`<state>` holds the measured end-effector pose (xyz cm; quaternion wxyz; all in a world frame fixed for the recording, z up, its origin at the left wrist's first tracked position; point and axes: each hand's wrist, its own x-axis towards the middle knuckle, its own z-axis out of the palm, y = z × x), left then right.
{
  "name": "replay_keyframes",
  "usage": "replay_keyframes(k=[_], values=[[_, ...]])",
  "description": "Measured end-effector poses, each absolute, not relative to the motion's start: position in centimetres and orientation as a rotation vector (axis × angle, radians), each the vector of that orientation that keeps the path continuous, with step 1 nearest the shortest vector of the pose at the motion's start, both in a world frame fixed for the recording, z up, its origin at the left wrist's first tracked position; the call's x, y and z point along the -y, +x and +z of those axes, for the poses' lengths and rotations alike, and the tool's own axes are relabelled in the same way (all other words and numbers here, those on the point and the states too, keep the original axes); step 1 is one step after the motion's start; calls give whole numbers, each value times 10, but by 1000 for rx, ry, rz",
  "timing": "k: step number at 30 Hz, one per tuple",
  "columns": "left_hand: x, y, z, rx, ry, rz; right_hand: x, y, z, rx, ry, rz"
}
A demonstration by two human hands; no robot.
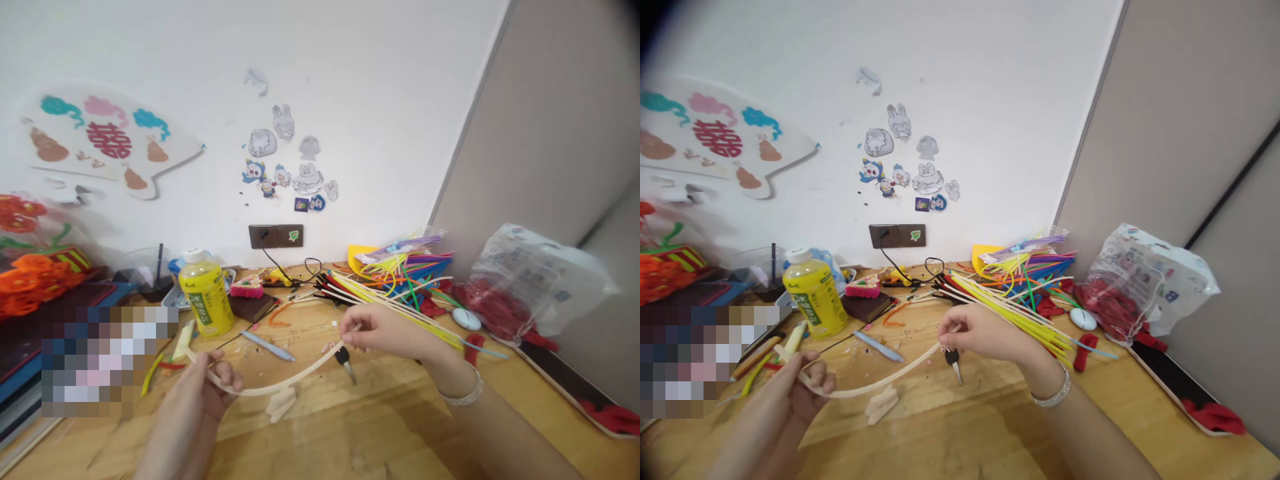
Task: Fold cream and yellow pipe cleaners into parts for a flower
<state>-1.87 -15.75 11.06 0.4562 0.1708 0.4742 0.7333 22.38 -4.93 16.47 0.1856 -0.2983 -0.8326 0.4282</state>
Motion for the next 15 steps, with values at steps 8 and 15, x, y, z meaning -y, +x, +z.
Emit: replay_keyframes(k=[8, 15], values=[[174, 12, 101, -1252, 919, 1303, 76, 195, 148, 2257, -638, 1511], [183, 27, 89, -1204, 1007, 1099, 106, 166, 129, 2062, -730, 1454]])
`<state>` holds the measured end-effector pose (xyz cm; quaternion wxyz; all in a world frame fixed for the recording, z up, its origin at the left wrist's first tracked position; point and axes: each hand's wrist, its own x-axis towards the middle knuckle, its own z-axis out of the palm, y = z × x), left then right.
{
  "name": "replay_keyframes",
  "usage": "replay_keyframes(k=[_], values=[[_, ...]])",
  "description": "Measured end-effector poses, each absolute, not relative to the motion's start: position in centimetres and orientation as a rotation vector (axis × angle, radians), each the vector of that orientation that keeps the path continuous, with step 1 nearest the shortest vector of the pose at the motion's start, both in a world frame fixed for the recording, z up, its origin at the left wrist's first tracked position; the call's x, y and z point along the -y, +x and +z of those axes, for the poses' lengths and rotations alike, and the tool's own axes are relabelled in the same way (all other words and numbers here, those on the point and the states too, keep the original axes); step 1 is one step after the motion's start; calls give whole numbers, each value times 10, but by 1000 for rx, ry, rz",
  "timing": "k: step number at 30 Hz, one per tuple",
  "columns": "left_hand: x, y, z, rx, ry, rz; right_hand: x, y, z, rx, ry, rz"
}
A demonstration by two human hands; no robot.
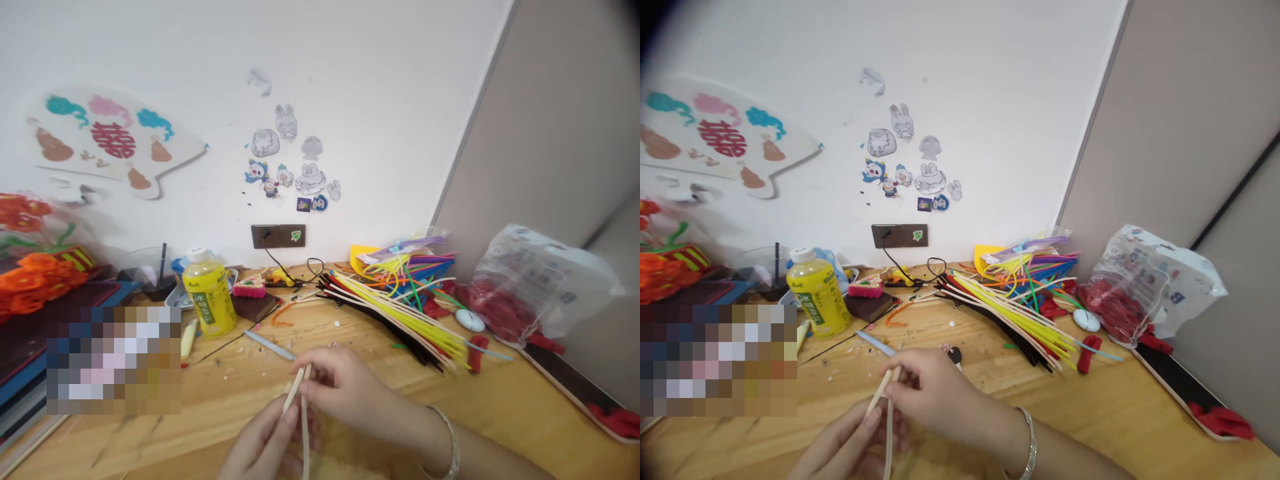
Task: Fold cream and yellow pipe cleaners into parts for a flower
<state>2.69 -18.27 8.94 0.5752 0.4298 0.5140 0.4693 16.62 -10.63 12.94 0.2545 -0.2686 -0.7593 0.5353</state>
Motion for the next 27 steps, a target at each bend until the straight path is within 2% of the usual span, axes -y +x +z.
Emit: replay_keyframes(k=[4, 9, 18, 27], values=[[181, 27, 83, -1091, 910, 1054, 109, 163, 117, 1965, -759, 1598], [181, 32, 83, -1146, 1019, 1026, 110, 162, 113, 1984, -780, 1495], [183, 41, 70, -1071, 905, 1125, 107, 162, 122, 1703, -590, 1986], [183, 41, 72, -974, 690, 1136, 109, 167, 126, 1866, -596, 1830]])
